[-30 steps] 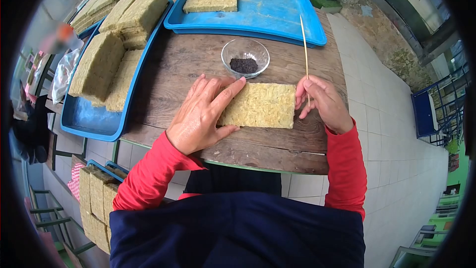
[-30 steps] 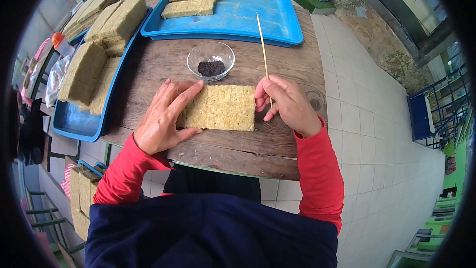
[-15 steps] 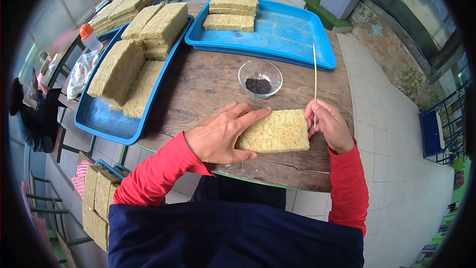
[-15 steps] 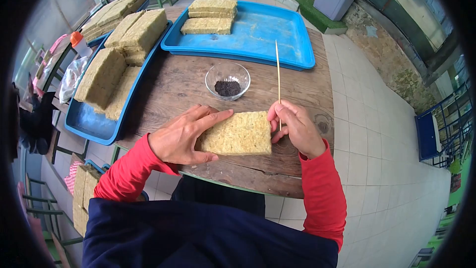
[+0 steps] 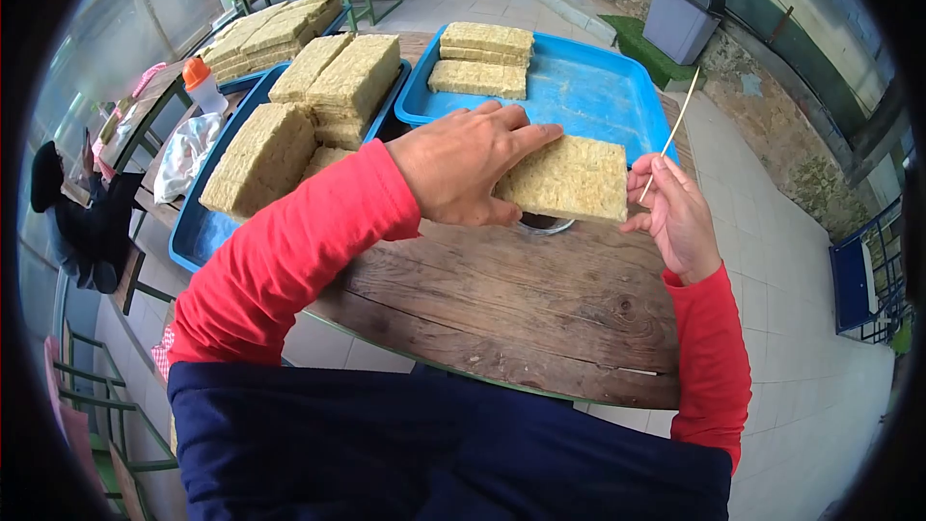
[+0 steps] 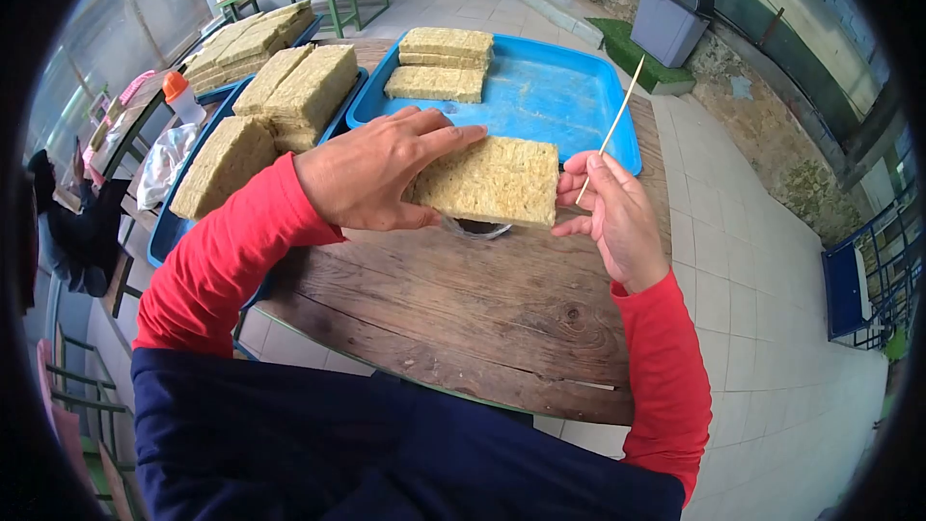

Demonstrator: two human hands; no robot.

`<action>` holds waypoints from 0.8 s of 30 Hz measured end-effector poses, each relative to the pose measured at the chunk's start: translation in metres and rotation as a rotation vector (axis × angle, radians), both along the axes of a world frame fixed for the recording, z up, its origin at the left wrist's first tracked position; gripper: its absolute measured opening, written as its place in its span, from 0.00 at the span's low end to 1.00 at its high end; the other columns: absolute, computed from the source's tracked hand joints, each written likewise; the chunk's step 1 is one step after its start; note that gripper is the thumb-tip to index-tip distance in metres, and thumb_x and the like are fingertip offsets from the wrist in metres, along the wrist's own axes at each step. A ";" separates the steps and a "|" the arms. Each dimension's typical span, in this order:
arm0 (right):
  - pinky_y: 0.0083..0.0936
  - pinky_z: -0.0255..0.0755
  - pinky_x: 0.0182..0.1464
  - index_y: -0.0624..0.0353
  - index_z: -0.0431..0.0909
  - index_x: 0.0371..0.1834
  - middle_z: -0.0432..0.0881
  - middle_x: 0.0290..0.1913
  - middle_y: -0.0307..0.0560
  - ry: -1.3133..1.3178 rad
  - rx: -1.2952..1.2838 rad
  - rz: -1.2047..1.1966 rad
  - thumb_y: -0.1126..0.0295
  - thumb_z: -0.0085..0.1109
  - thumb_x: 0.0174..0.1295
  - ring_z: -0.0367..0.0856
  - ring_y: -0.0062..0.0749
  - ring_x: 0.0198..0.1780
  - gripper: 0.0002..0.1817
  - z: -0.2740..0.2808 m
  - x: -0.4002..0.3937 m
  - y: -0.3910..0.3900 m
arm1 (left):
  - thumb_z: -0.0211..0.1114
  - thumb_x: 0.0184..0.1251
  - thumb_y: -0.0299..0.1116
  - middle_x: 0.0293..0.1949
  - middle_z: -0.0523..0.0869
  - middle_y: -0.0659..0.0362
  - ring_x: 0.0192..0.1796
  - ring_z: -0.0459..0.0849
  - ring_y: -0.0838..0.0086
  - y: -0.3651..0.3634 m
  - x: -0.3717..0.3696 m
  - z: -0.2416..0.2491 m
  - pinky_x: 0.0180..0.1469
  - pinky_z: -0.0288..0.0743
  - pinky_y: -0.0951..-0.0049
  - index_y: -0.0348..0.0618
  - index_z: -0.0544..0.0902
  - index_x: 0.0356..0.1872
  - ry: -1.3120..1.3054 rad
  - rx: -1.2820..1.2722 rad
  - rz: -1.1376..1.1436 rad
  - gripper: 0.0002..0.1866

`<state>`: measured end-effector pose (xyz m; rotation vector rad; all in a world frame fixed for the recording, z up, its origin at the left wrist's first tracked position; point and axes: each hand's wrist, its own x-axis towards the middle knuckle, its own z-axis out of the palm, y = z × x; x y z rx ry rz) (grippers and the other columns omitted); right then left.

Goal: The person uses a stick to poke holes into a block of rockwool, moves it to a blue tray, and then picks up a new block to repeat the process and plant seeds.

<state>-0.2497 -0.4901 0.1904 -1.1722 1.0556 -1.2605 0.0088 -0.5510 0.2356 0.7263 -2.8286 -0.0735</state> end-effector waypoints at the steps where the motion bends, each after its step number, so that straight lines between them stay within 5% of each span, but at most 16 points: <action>1: 0.24 0.78 0.32 0.60 0.70 0.44 0.76 0.39 0.44 0.029 -0.026 0.005 0.57 0.38 0.73 0.78 0.26 0.40 0.16 0.005 0.000 -0.012 | 0.71 0.46 0.39 0.50 0.75 0.46 0.53 0.75 0.54 -0.015 0.000 0.002 0.58 0.70 0.61 0.37 0.63 0.65 0.000 -0.057 0.005 0.42; 13: 0.33 0.77 0.46 0.64 0.69 0.50 0.74 0.47 0.49 0.098 0.046 -0.011 0.62 0.35 0.73 0.75 0.33 0.48 0.17 -0.007 0.039 -0.198 | 0.71 0.41 0.35 0.54 0.75 0.45 0.57 0.73 0.51 -0.195 0.006 -0.028 0.61 0.68 0.59 0.45 0.60 0.68 -0.107 -0.135 0.289 0.46; 24: 0.31 0.73 0.47 0.61 0.73 0.48 0.76 0.45 0.45 0.293 0.030 -0.085 0.63 0.35 0.72 0.75 0.30 0.47 0.17 -0.036 0.051 -0.241 | 0.70 0.45 0.37 0.57 0.74 0.49 0.60 0.73 0.56 -0.234 0.009 -0.056 0.60 0.70 0.60 0.47 0.64 0.66 -0.140 0.013 0.336 0.42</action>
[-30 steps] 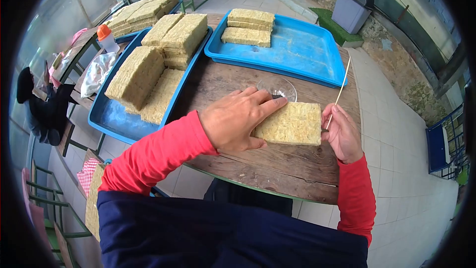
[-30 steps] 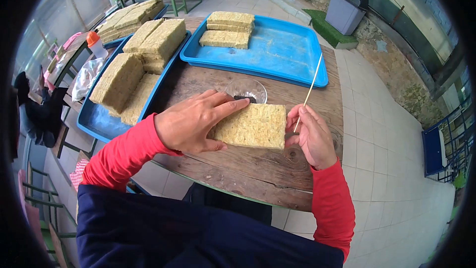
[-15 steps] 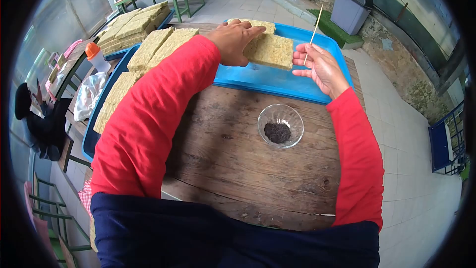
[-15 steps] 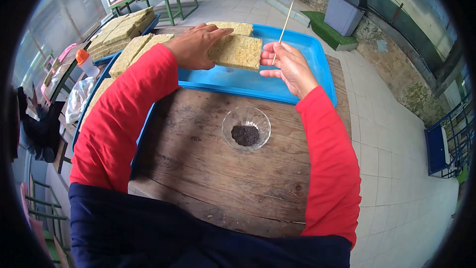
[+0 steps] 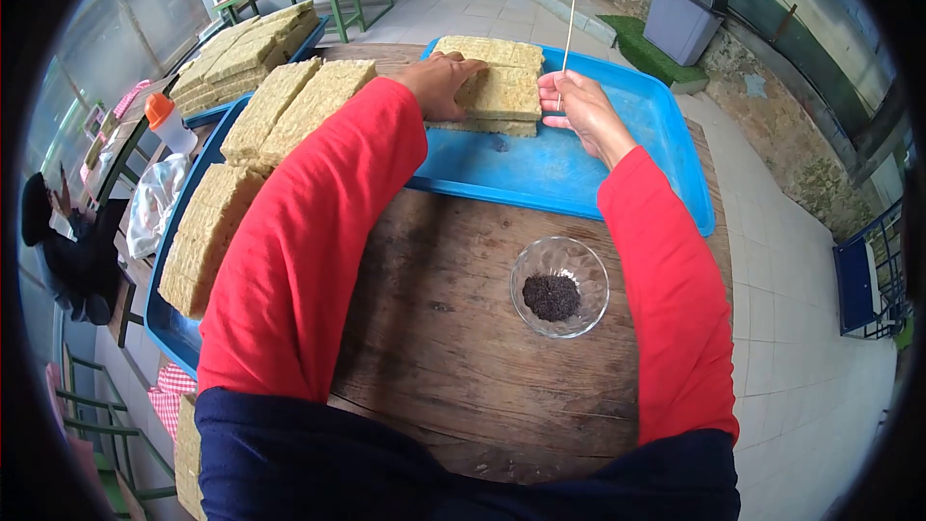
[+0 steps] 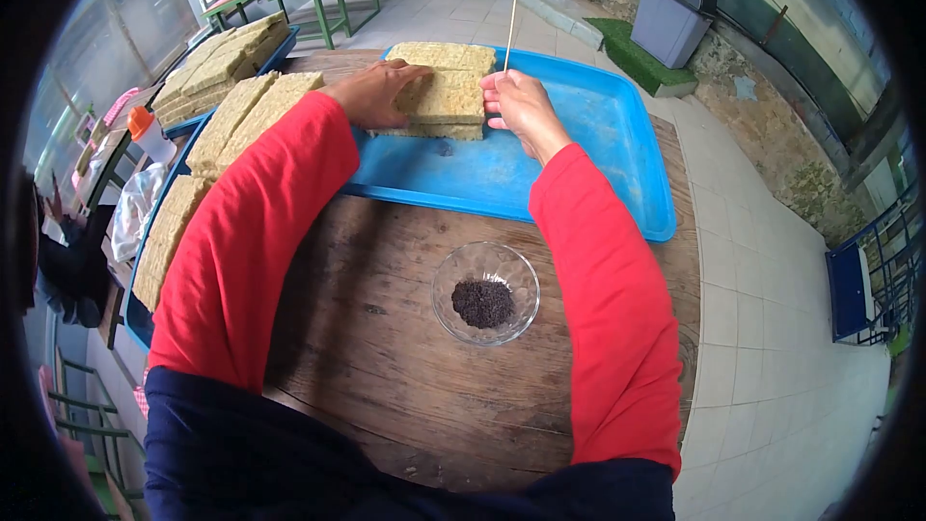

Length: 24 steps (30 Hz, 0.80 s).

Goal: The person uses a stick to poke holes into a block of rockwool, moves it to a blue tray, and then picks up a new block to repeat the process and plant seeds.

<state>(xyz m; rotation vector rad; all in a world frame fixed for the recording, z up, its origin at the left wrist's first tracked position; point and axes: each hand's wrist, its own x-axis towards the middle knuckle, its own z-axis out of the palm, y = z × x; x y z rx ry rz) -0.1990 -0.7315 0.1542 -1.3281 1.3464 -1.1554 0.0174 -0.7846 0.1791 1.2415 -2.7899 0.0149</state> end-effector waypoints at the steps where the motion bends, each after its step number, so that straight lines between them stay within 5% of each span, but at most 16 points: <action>1: 0.31 0.73 0.47 0.61 0.73 0.48 0.76 0.45 0.45 0.001 0.002 -0.002 0.63 0.35 0.72 0.75 0.30 0.47 0.17 -0.001 0.000 0.000 | 0.70 0.44 0.37 0.57 0.74 0.48 0.60 0.73 0.56 -0.001 0.000 0.000 0.60 0.70 0.61 0.46 0.64 0.66 0.015 0.012 -0.016 0.42; 14: 0.32 0.74 0.46 0.63 0.73 0.49 0.77 0.47 0.51 0.069 0.087 0.029 0.63 0.34 0.72 0.78 0.35 0.47 0.18 -0.012 0.001 0.004 | 0.71 0.44 0.27 0.59 0.73 0.51 0.60 0.74 0.56 -0.002 -0.003 -0.014 0.62 0.68 0.62 0.45 0.69 0.63 0.096 0.084 -0.075 0.38; 19: 0.34 0.75 0.50 0.66 0.71 0.50 0.74 0.50 0.57 -0.065 0.086 0.077 0.64 0.34 0.73 0.77 0.42 0.48 0.18 -0.016 -0.002 -0.001 | 0.69 0.45 0.24 0.56 0.75 0.51 0.58 0.74 0.56 0.000 -0.008 -0.027 0.62 0.68 0.63 0.46 0.70 0.62 -0.021 -0.123 -0.015 0.36; 22: 0.35 0.75 0.50 0.66 0.71 0.49 0.74 0.50 0.56 -0.065 0.096 0.076 0.64 0.34 0.73 0.76 0.41 0.50 0.18 -0.012 -0.002 0.003 | 0.67 0.47 0.24 0.56 0.75 0.51 0.60 0.73 0.56 0.007 -0.008 -0.031 0.62 0.68 0.63 0.48 0.68 0.63 0.044 -0.152 0.013 0.36; 24: 0.34 0.75 0.50 0.65 0.72 0.50 0.74 0.52 0.53 -0.018 0.024 0.040 0.62 0.35 0.73 0.75 0.40 0.52 0.19 -0.006 -0.003 0.007 | 0.70 0.49 0.33 0.60 0.72 0.51 0.63 0.70 0.57 0.022 -0.008 -0.026 0.62 0.68 0.62 0.51 0.64 0.66 -0.059 -0.261 0.102 0.40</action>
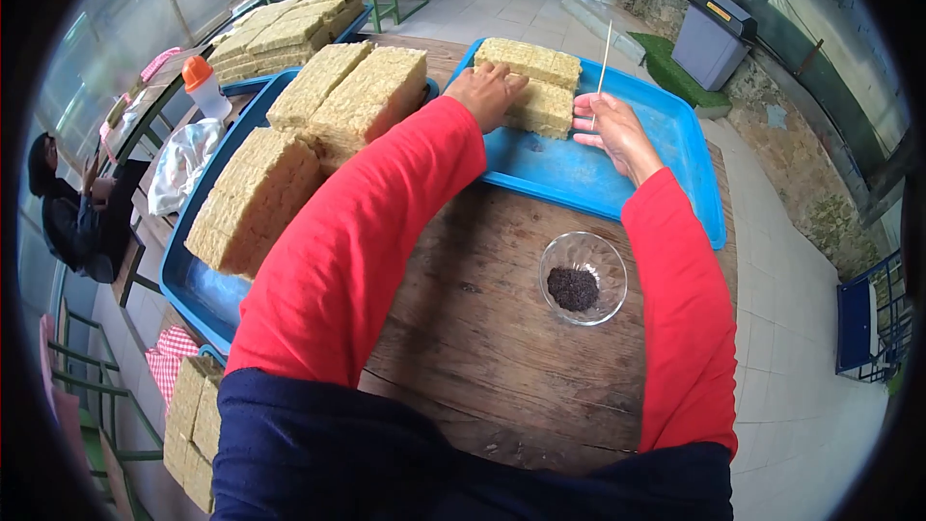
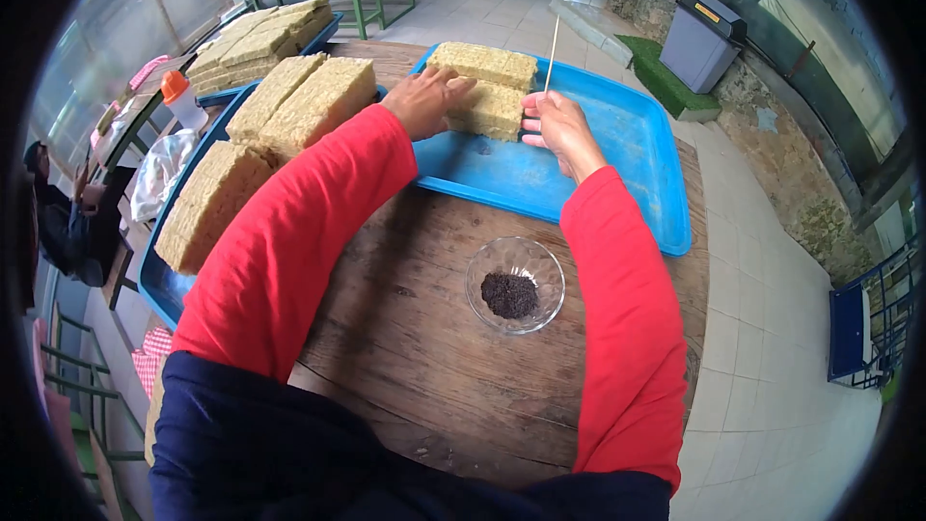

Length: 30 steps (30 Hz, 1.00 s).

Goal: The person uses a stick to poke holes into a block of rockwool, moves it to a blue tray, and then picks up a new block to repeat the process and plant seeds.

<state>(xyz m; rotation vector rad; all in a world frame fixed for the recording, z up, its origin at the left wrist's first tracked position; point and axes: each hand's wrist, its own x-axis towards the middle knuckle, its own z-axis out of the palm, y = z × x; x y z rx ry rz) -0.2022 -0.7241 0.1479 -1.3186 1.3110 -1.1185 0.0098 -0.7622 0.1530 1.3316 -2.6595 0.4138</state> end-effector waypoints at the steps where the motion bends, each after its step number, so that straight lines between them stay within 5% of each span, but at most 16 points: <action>1: 0.33 0.75 0.49 0.64 0.72 0.50 0.74 0.52 0.53 0.019 -0.037 -0.025 0.62 0.35 0.73 0.75 0.39 0.52 0.19 0.002 -0.001 0.004 | 0.70 0.49 0.36 0.60 0.71 0.51 0.64 0.69 0.57 0.011 0.002 0.004 0.61 0.68 0.62 0.51 0.63 0.67 -0.031 -0.034 0.034 0.40; 6: 0.27 0.74 0.44 0.63 0.74 0.48 0.77 0.48 0.47 0.090 -0.175 -0.019 0.58 0.39 0.73 0.76 0.30 0.47 0.19 0.036 -0.002 0.057 | 0.69 0.53 0.43 0.60 0.71 0.50 0.62 0.71 0.55 0.078 0.025 0.064 0.60 0.69 0.61 0.46 0.66 0.64 -0.086 0.021 0.178 0.36; 10: 0.25 0.74 0.41 0.61 0.74 0.47 0.78 0.44 0.46 0.135 -0.258 0.025 0.56 0.40 0.72 0.77 0.27 0.45 0.19 0.056 -0.006 0.129 | 0.67 0.54 0.51 0.50 0.80 0.45 0.54 0.79 0.56 0.110 0.081 0.115 0.56 0.72 0.61 0.38 0.73 0.55 -0.174 0.245 0.362 0.33; 12: 0.24 0.74 0.40 0.61 0.74 0.46 0.79 0.43 0.46 0.128 -0.282 0.040 0.56 0.40 0.72 0.77 0.25 0.44 0.20 0.059 -0.010 0.169 | 0.68 0.50 0.54 0.47 0.82 0.44 0.55 0.79 0.58 0.116 0.130 0.119 0.57 0.71 0.62 0.36 0.74 0.54 -0.136 0.240 0.458 0.36; 18: 0.20 0.75 0.34 0.64 0.74 0.42 0.80 0.37 0.47 0.188 -0.284 0.074 0.57 0.40 0.73 0.78 0.24 0.38 0.20 0.054 -0.029 0.272 | 0.63 0.41 0.71 0.65 0.64 0.39 0.68 0.64 0.51 0.157 0.218 0.104 0.67 0.59 0.64 0.33 0.54 0.69 -0.101 0.397 0.744 0.61; 22: 0.21 0.77 0.33 0.65 0.74 0.40 0.80 0.36 0.48 0.178 -0.245 0.071 0.59 0.40 0.73 0.79 0.25 0.37 0.19 0.054 -0.040 0.312 | 0.68 0.52 0.54 0.54 0.73 0.45 0.58 0.72 0.53 0.187 0.207 0.075 0.59 0.67 0.62 0.38 0.63 0.65 0.091 -0.129 0.366 0.44; 24: 0.21 0.77 0.33 0.65 0.74 0.40 0.80 0.36 0.49 0.177 -0.234 0.064 0.59 0.39 0.73 0.79 0.25 0.37 0.19 0.053 -0.042 0.327 | 0.67 0.54 0.45 0.46 0.78 0.47 0.51 0.77 0.57 0.218 0.175 0.073 0.51 0.72 0.61 0.34 0.78 0.46 0.083 -0.180 0.320 0.25; 26: 0.21 0.77 0.33 0.65 0.74 0.39 0.80 0.35 0.49 0.184 -0.210 0.054 0.60 0.39 0.73 0.79 0.26 0.37 0.19 0.052 -0.040 0.340 | 0.67 0.53 0.46 0.34 0.83 0.47 0.40 0.83 0.57 0.233 0.156 0.068 0.42 0.77 0.61 0.34 0.83 0.33 -0.006 0.129 0.500 0.21; 30: 0.21 0.77 0.33 0.66 0.74 0.39 0.80 0.34 0.49 0.188 -0.183 0.068 0.60 0.39 0.73 0.80 0.27 0.36 0.19 0.046 -0.040 0.362 | 0.66 0.54 0.50 0.25 0.84 0.47 0.31 0.85 0.56 0.245 0.160 0.043 0.35 0.78 0.61 0.35 0.84 0.25 -0.131 0.151 0.539 0.22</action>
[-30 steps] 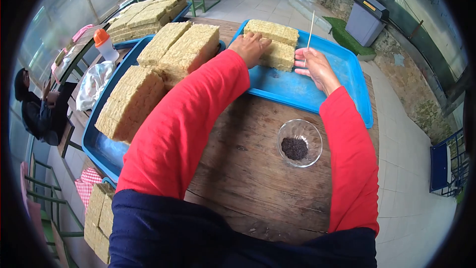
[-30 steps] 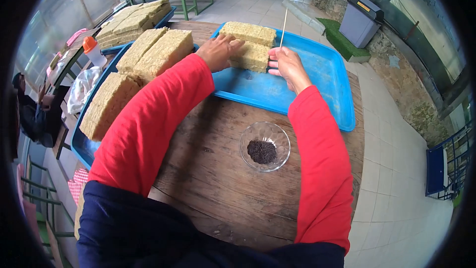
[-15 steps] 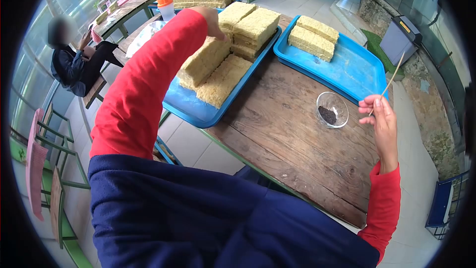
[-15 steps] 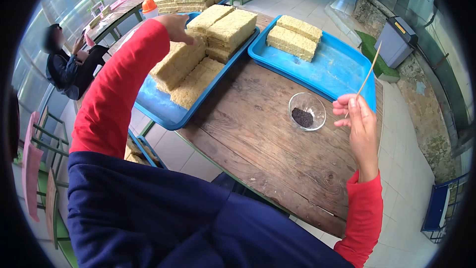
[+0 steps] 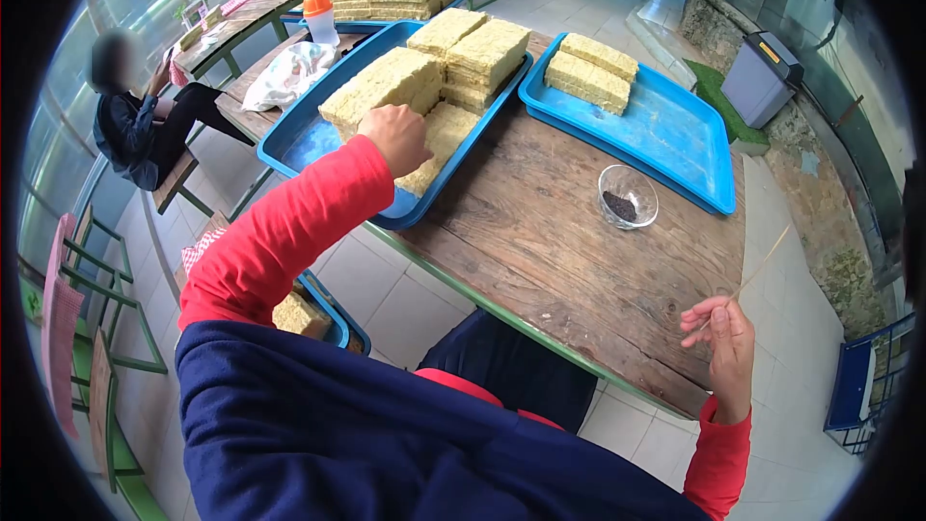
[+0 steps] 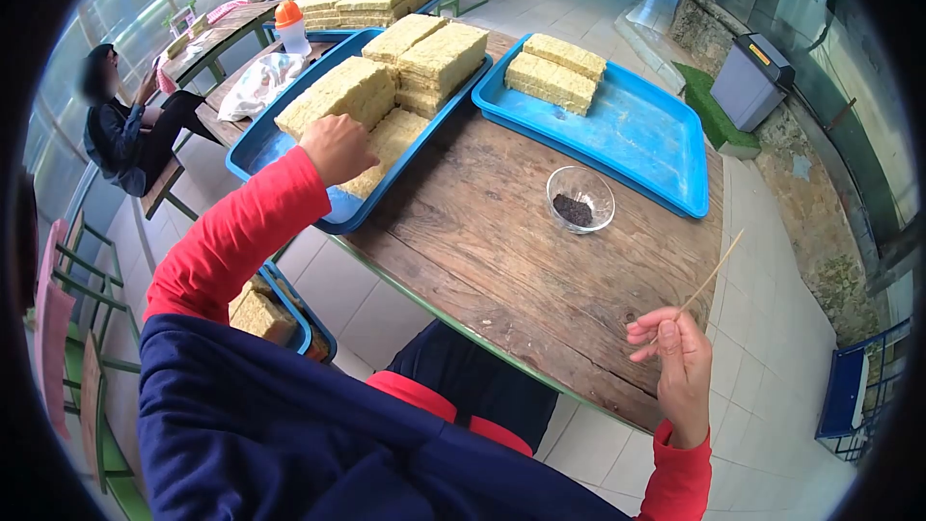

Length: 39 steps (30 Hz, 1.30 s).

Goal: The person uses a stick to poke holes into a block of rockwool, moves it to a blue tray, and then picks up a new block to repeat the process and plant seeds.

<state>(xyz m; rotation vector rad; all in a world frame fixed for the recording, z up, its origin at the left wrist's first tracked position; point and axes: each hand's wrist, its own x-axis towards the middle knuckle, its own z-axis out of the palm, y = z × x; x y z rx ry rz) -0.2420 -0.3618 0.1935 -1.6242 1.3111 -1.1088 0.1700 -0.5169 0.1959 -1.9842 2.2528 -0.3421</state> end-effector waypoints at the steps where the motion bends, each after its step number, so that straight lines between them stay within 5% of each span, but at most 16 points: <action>1: 0.21 0.77 0.34 0.66 0.74 0.39 0.80 0.34 0.49 0.003 0.008 0.010 0.60 0.39 0.73 0.80 0.27 0.36 0.19 -0.002 -0.001 0.004 | 0.65 0.54 0.51 0.26 0.84 0.47 0.31 0.85 0.55 0.001 0.000 -0.002 0.36 0.79 0.60 0.35 0.85 0.24 0.010 0.046 -0.003 0.24; 7: 0.22 0.77 0.35 0.66 0.74 0.39 0.81 0.35 0.50 -0.030 0.049 -0.024 0.60 0.39 0.73 0.80 0.27 0.36 0.19 -0.009 -0.006 0.025 | 0.61 0.60 0.50 0.27 0.84 0.43 0.34 0.85 0.51 -0.009 0.002 -0.027 0.39 0.78 0.58 0.29 0.74 0.42 0.056 0.112 0.001 0.27; 12: 0.22 0.77 0.35 0.67 0.73 0.39 0.81 0.35 0.50 -0.102 0.093 -0.033 0.61 0.39 0.73 0.80 0.27 0.36 0.19 -0.014 -0.016 0.036 | 0.58 0.62 0.48 0.25 0.83 0.42 0.32 0.84 0.48 -0.003 0.000 -0.028 0.38 0.77 0.54 0.30 0.71 0.44 0.084 0.126 -0.029 0.25; 14: 0.22 0.77 0.35 0.67 0.73 0.39 0.81 0.35 0.50 -0.114 0.104 -0.041 0.61 0.39 0.73 0.80 0.26 0.36 0.19 -0.015 -0.017 0.038 | 0.58 0.60 0.44 0.35 0.84 0.41 0.43 0.84 0.50 -0.001 -0.004 -0.018 0.47 0.76 0.57 0.30 0.71 0.47 0.115 0.206 0.034 0.24; 15: 0.21 0.77 0.35 0.67 0.73 0.39 0.81 0.35 0.50 -0.126 0.105 -0.039 0.61 0.39 0.73 0.80 0.26 0.36 0.19 -0.015 -0.017 0.039 | 0.59 0.61 0.47 0.25 0.83 0.42 0.32 0.83 0.47 -0.007 0.009 -0.033 0.40 0.76 0.54 0.34 0.72 0.45 0.129 0.085 -0.061 0.24; 16: 0.21 0.77 0.35 0.67 0.73 0.39 0.81 0.35 0.50 -0.127 0.111 -0.049 0.61 0.39 0.73 0.80 0.26 0.36 0.19 -0.016 -0.018 0.041 | 0.59 0.61 0.47 0.25 0.83 0.42 0.32 0.83 0.47 -0.009 0.008 -0.037 0.40 0.76 0.54 0.34 0.72 0.45 0.129 0.092 -0.070 0.24; 22: 0.21 0.77 0.35 0.67 0.73 0.39 0.81 0.35 0.50 -0.122 0.112 0.007 0.62 0.39 0.73 0.80 0.26 0.36 0.18 -0.015 -0.010 0.038 | 0.61 0.59 0.47 0.36 0.82 0.40 0.44 0.82 0.49 -0.007 0.007 -0.032 0.48 0.74 0.57 0.37 0.71 0.51 0.114 0.092 -0.039 0.26; 27: 0.21 0.76 0.35 0.66 0.74 0.39 0.80 0.34 0.49 -0.122 0.132 0.029 0.62 0.39 0.73 0.80 0.26 0.36 0.18 -0.015 -0.008 0.035 | 0.65 0.55 0.40 0.49 0.74 0.39 0.50 0.78 0.44 -0.003 0.008 -0.033 0.53 0.73 0.57 0.38 0.65 0.58 0.440 -0.044 -0.001 0.31; 33: 0.21 0.76 0.36 0.66 0.74 0.39 0.80 0.34 0.49 -0.124 0.137 0.042 0.62 0.39 0.73 0.80 0.27 0.37 0.18 -0.017 -0.005 0.033 | 0.63 0.53 0.24 0.48 0.74 0.43 0.50 0.78 0.49 0.010 0.002 -0.021 0.55 0.71 0.60 0.44 0.66 0.61 0.619 -0.268 -0.160 0.31; 39: 0.21 0.76 0.36 0.67 0.74 0.39 0.81 0.35 0.50 -0.060 0.133 0.043 0.62 0.39 0.73 0.80 0.27 0.37 0.18 -0.013 -0.005 0.038 | 0.56 0.52 0.22 0.43 0.80 0.44 0.46 0.80 0.50 0.018 -0.006 0.028 0.51 0.73 0.60 0.41 0.73 0.56 0.657 -0.461 -0.314 0.25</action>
